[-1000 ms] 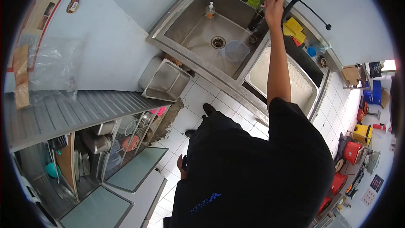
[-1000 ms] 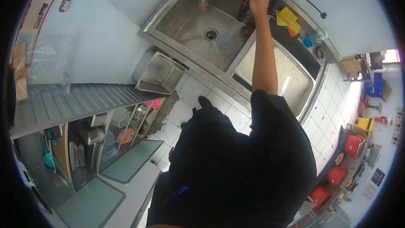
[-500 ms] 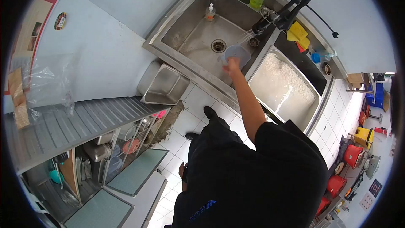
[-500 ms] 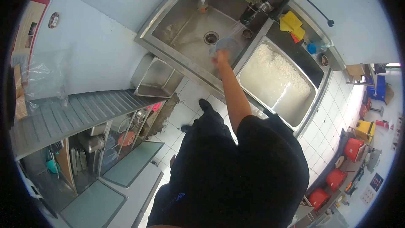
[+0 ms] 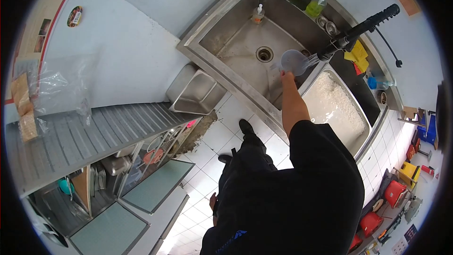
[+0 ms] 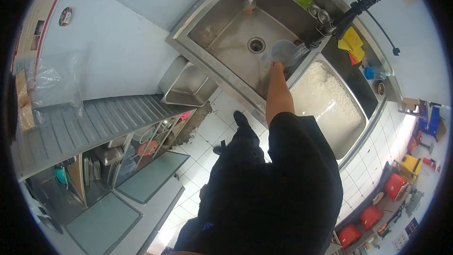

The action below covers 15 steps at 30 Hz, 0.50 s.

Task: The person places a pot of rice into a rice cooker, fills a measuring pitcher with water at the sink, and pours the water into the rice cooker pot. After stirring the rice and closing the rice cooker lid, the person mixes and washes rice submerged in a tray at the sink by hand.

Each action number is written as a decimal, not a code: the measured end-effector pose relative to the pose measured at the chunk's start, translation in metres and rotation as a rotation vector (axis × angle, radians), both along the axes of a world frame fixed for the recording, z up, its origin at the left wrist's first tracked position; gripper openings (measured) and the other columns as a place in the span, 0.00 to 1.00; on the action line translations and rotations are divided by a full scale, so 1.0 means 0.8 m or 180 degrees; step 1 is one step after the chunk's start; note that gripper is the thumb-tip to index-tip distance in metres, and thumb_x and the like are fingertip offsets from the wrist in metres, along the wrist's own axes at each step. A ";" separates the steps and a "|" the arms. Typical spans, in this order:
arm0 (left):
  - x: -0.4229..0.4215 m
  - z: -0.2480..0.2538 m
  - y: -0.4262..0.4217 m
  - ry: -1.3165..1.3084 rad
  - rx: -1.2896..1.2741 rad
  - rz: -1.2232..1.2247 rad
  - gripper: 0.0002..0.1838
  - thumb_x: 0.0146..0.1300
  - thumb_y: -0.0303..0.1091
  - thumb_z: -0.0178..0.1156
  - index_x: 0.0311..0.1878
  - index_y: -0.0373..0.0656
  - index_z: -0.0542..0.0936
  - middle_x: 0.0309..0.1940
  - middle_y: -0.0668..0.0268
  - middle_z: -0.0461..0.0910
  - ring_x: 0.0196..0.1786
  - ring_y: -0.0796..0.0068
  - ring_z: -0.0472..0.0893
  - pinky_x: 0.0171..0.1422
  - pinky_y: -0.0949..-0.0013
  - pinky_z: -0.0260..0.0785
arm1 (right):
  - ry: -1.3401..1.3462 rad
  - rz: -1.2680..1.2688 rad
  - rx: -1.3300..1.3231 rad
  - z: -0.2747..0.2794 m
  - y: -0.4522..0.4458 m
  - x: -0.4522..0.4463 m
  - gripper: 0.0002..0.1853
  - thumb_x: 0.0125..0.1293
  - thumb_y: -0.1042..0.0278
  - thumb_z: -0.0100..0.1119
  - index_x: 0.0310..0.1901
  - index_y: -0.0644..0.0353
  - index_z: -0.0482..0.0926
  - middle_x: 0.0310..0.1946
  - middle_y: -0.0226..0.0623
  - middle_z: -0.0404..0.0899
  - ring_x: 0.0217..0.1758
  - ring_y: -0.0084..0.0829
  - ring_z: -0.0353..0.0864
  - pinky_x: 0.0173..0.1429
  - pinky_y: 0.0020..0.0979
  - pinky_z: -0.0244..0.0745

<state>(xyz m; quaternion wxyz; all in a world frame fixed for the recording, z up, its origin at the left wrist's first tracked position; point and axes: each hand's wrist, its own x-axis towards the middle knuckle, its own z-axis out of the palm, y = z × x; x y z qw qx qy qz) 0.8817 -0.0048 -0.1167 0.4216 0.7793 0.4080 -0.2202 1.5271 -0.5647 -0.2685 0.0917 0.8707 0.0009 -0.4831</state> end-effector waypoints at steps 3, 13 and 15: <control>-0.006 -0.011 -0.021 -0.0355 -0.0448 0.0640 0.22 0.76 0.44 0.48 0.61 0.38 0.75 0.45 0.61 0.82 0.48 0.71 0.81 0.49 0.70 0.74 | 0.0048 0.0158 -0.0108 0.022 -0.004 0.011 0.19 0.71 0.57 0.52 0.60 0.52 0.76 0.63 0.34 0.73 0.66 0.39 0.73 0.58 0.47 0.76; 0.020 0.038 -0.109 -0.0446 -0.1407 0.2374 0.19 0.76 0.40 0.43 0.65 0.45 0.69 0.57 0.53 0.78 0.56 0.59 0.81 0.51 0.59 0.78 | -0.3404 -0.4378 0.0787 0.085 0.089 -0.033 0.14 0.69 0.59 0.49 0.46 0.57 0.80 0.39 0.33 0.78 0.43 0.32 0.78 0.45 0.41 0.76; 0.006 0.050 -0.125 -0.0428 -0.1507 0.2744 0.19 0.76 0.41 0.44 0.65 0.46 0.70 0.55 0.55 0.80 0.56 0.61 0.81 0.53 0.59 0.76 | -0.3631 -0.5858 0.5074 0.114 0.110 -0.061 0.13 0.70 0.59 0.47 0.42 0.57 0.79 0.32 0.31 0.76 0.35 0.30 0.75 0.43 0.39 0.76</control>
